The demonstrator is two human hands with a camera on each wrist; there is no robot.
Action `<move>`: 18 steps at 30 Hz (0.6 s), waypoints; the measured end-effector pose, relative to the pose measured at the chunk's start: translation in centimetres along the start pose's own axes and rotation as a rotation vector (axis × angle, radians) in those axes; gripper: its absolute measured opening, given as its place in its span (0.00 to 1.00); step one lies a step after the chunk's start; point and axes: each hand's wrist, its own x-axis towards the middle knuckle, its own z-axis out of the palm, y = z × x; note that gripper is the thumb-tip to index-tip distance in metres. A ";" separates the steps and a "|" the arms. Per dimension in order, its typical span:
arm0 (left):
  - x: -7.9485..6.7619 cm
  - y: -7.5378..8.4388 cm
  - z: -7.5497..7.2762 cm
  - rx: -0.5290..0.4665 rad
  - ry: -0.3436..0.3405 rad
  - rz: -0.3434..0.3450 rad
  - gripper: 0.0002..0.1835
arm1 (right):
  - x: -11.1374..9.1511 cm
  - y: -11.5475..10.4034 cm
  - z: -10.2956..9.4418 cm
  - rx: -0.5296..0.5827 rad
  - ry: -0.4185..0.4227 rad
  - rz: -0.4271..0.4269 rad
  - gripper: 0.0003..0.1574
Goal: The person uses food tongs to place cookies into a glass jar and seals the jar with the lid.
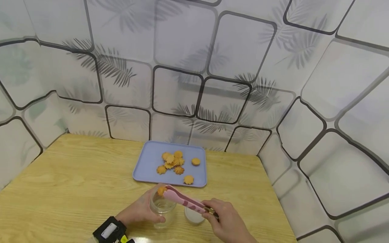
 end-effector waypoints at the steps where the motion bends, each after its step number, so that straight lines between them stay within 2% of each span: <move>1: -0.1 -0.1 0.0 0.006 0.006 -0.006 0.49 | 0.1 0.0 0.1 -0.014 -0.004 -0.004 0.19; 8: -0.3 -0.1 0.1 -0.019 -0.002 -0.003 0.49 | 0.2 -0.3 0.1 -0.068 -0.008 -0.015 0.19; 13: -0.2 -0.1 -0.1 0.020 0.003 0.010 0.49 | 0.3 -0.5 0.2 -0.088 -0.013 -0.004 0.18; 18: -0.1 -0.4 -0.3 0.042 -0.006 0.061 0.47 | 0.3 -0.7 0.1 -0.104 -0.023 -0.005 0.18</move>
